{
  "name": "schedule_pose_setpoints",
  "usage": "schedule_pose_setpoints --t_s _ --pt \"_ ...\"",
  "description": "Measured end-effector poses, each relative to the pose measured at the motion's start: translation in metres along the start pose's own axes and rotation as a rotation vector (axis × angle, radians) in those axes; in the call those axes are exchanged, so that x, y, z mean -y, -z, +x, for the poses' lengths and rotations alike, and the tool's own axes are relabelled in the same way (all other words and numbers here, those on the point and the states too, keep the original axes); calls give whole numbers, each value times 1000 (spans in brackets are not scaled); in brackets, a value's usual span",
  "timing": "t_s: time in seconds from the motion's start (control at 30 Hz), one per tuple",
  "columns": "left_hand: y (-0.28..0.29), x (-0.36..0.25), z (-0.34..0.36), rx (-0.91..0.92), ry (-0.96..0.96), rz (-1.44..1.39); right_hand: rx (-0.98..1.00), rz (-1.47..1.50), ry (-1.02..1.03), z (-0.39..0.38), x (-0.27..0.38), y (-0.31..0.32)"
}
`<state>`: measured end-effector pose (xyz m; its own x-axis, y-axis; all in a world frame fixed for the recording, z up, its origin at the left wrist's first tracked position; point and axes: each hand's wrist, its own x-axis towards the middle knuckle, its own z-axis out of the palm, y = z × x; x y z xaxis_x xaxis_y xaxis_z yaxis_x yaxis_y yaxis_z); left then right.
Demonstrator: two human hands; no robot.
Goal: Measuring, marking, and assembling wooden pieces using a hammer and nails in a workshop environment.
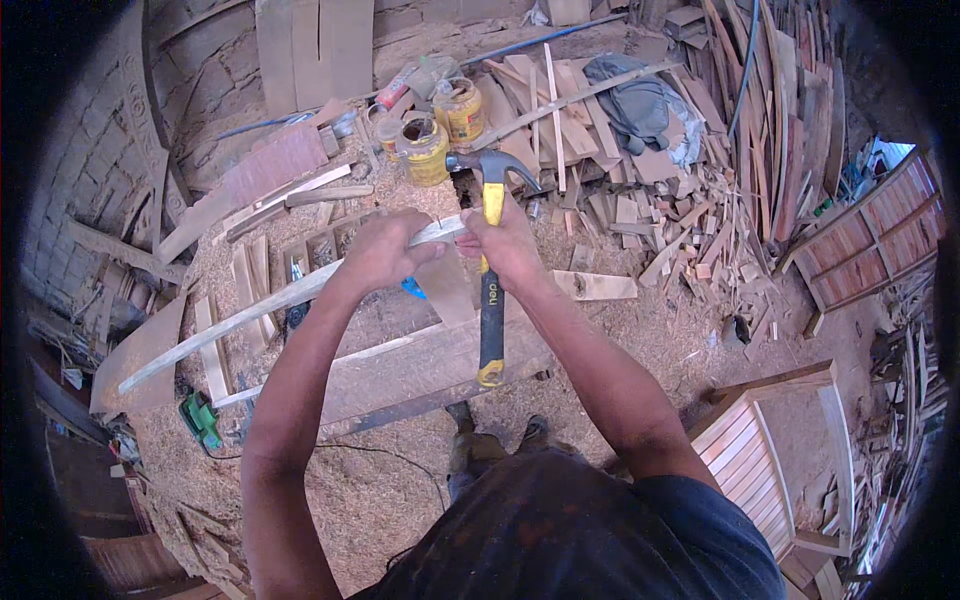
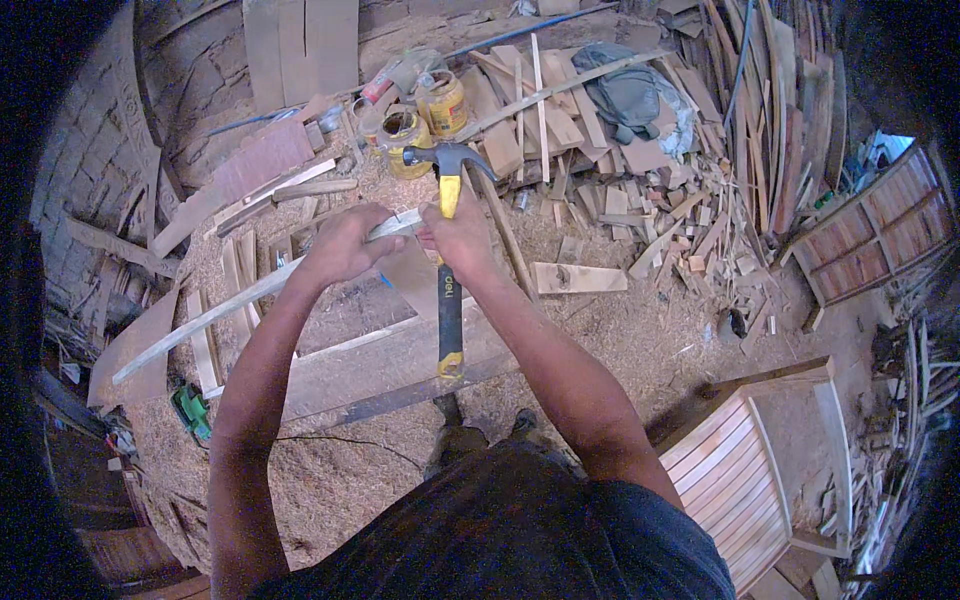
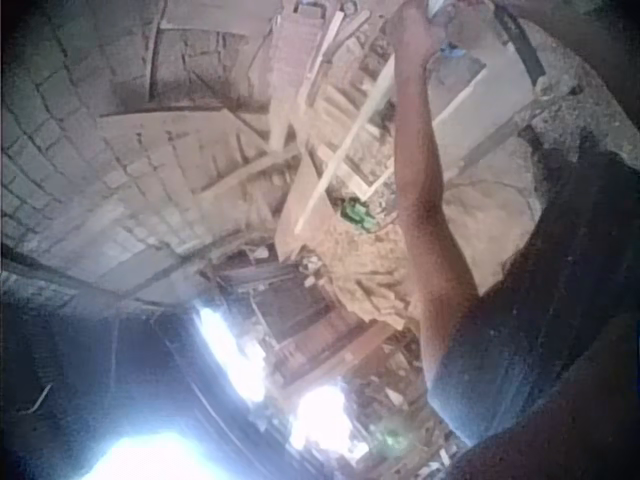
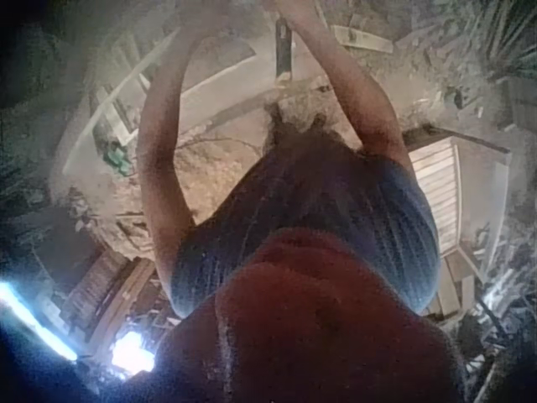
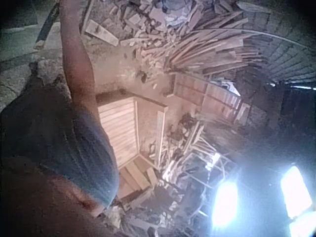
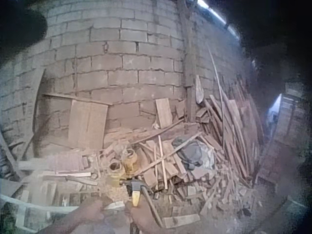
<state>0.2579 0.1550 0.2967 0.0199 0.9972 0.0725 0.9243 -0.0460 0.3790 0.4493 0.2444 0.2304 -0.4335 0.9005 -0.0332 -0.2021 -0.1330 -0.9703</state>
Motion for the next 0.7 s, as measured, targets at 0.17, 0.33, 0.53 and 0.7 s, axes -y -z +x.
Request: schedule_pose_setpoints --t_s 0.17,0.33,0.53,0.7 --pt "1 -3 -3 -34 2 -56 -8 -34 -21 0 2 -1" --pt "-1 3 1 -72 -62 -66 -30 -21 -2 -1 0 -3" --pt "-5 4 3 -74 -41 -12 -39 -8 -2 0 -2 -1" --pt "-5 3 2 -54 -10 5 -11 -20 -13 -1 3 -1"
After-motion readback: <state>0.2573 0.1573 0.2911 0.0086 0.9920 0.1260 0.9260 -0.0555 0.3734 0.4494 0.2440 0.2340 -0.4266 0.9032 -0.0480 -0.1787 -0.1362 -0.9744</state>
